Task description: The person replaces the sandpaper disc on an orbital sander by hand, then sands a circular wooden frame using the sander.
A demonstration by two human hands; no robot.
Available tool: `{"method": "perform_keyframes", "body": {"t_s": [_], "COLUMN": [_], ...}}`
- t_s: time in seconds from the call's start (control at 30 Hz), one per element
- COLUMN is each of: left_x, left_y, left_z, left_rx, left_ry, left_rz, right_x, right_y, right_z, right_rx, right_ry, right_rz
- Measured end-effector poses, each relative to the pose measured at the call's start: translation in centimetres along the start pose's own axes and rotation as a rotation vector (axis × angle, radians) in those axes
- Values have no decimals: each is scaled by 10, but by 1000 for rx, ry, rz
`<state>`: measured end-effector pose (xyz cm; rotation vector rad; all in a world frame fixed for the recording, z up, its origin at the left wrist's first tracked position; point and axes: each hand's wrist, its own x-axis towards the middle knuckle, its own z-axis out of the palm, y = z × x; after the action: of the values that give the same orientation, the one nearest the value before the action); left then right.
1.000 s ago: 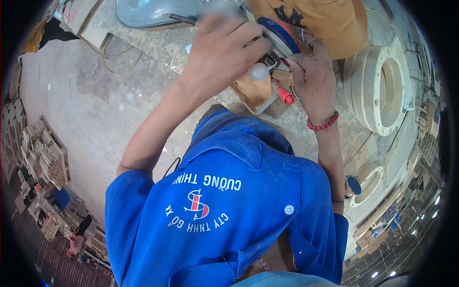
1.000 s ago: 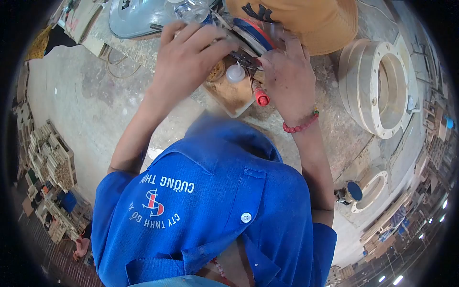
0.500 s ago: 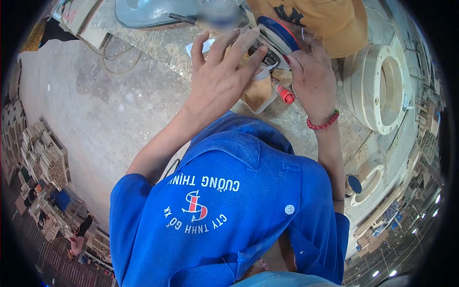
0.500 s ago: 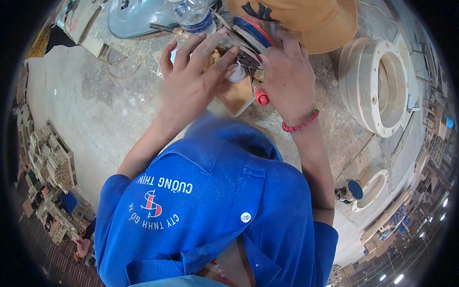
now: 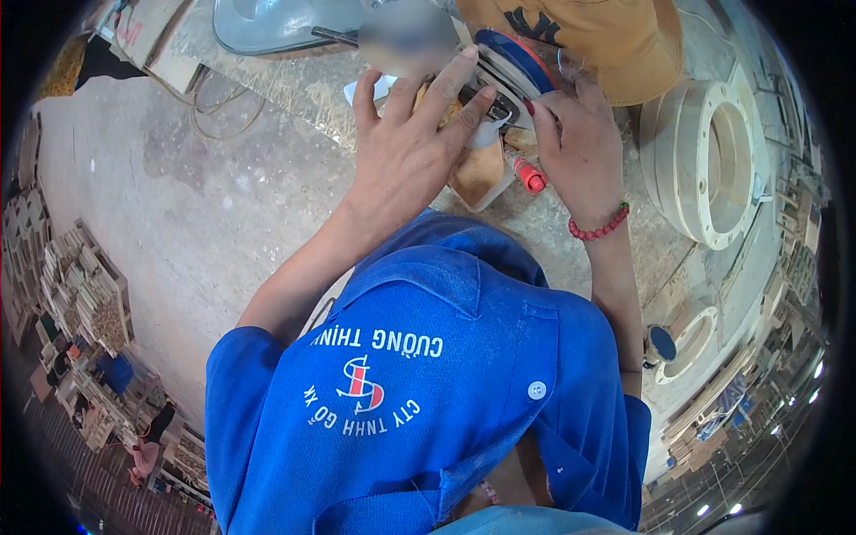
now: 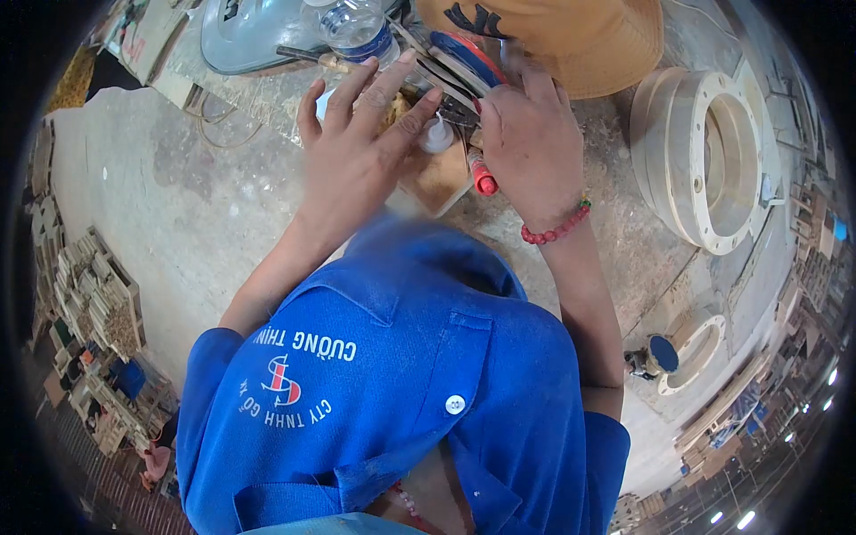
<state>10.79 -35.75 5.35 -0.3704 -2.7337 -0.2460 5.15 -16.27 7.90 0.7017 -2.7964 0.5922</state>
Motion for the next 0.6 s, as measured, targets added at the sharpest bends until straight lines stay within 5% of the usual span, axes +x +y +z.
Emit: {"method": "perform_keyframes", "body": {"t_s": [0.6], "left_x": [49], "left_y": [-10], "left_z": [8], "left_rx": [-28], "left_ry": [202], "left_rz": [224], "right_x": [-1], "right_y": [5], "right_z": [1], "right_rx": [139], "right_ry": [44], "right_rz": [11]}}
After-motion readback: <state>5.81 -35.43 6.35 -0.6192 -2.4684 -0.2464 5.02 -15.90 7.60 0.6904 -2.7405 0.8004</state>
